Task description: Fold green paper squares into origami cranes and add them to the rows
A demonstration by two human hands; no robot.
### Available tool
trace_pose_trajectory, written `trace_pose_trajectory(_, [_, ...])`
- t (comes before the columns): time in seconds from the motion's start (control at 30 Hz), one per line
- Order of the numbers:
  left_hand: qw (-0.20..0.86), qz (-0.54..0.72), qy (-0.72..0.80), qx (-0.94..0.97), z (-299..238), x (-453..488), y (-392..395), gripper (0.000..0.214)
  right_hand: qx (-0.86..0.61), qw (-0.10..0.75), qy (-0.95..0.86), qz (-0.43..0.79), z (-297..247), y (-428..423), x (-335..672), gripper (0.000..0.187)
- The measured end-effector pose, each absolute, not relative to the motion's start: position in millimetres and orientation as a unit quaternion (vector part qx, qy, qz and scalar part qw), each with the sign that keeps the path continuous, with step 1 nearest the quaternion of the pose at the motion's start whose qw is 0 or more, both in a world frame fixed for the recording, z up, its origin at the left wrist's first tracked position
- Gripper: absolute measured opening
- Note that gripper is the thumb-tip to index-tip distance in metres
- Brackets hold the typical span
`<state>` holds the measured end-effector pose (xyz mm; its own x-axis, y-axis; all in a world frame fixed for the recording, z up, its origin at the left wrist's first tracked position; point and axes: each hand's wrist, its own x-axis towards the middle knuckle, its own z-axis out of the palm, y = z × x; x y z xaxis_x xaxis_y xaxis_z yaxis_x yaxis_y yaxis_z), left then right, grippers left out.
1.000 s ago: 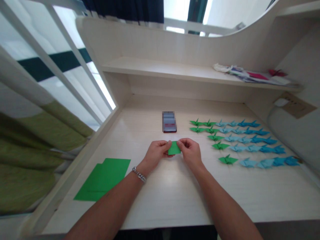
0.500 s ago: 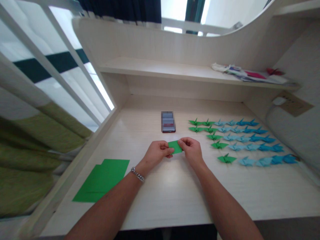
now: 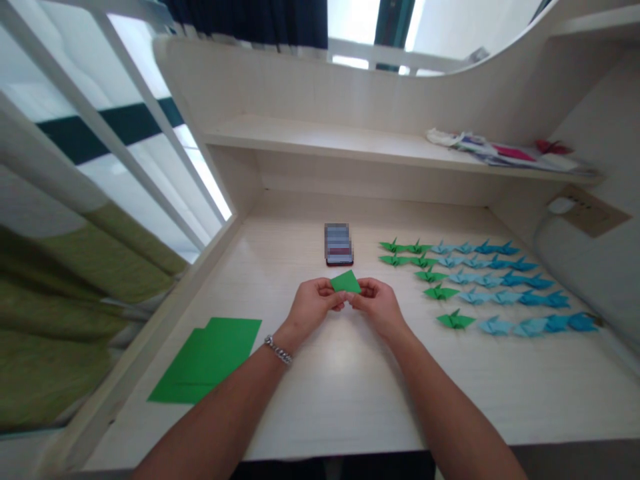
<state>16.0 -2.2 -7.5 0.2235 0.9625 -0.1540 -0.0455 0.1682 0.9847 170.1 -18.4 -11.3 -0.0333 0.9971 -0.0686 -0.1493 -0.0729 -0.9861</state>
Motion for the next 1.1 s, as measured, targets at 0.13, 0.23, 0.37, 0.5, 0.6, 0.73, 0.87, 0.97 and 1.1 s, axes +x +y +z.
trace_pose_trajectory(0.13, [0.618, 0.414, 0.446, 0.498, -7, 17, -4, 0.032, -0.482, 0.519, -0.435, 0.556, -12, -17, 171, 0.033])
trace_pose_trajectory(0.23, [0.637, 0.404, 0.433, 0.494, -6, 18, -5, 0.033, -0.494, 0.521, -0.425, 0.551, -10, -16, 174, 0.032])
trace_pose_trajectory(0.37, [0.634, 0.393, 0.443, 0.497, -6, 20, -5, 0.034, -0.497, 0.513, -0.429, 0.553, -8, -15, 178, 0.031])
trace_pose_trajectory(0.5, [0.628, 0.396, 0.453, 0.493, -5, 20, -5, 0.034, -0.483, 0.511, -0.431, 0.565, -10, -15, 180, 0.03])
trace_pose_trajectory(0.6, [0.621, 0.404, 0.459, 0.491, -5, 20, -5, 0.034, -0.47, 0.519, -0.425, 0.574, -13, -14, 180, 0.032])
trace_pose_trajectory(0.73, [0.607, 0.409, 0.464, 0.498, -6, 20, -5, 0.032, -0.483, 0.526, -0.437, 0.548, -15, -13, 178, 0.034])
trace_pose_trajectory(0.87, [0.611, 0.412, 0.451, 0.504, -9, 21, -6, 0.03, -0.515, 0.529, -0.462, 0.492, -16, -13, 177, 0.035])
trace_pose_trajectory(0.97, [0.623, 0.41, 0.43, 0.509, -11, 21, -6, 0.027, -0.535, 0.54, -0.469, 0.449, -18, -12, 177, 0.034])
trace_pose_trajectory(1.1, [0.607, 0.424, 0.431, 0.516, -11, 21, -6, 0.025, -0.522, 0.541, -0.46, 0.472, -18, -12, 177, 0.041])
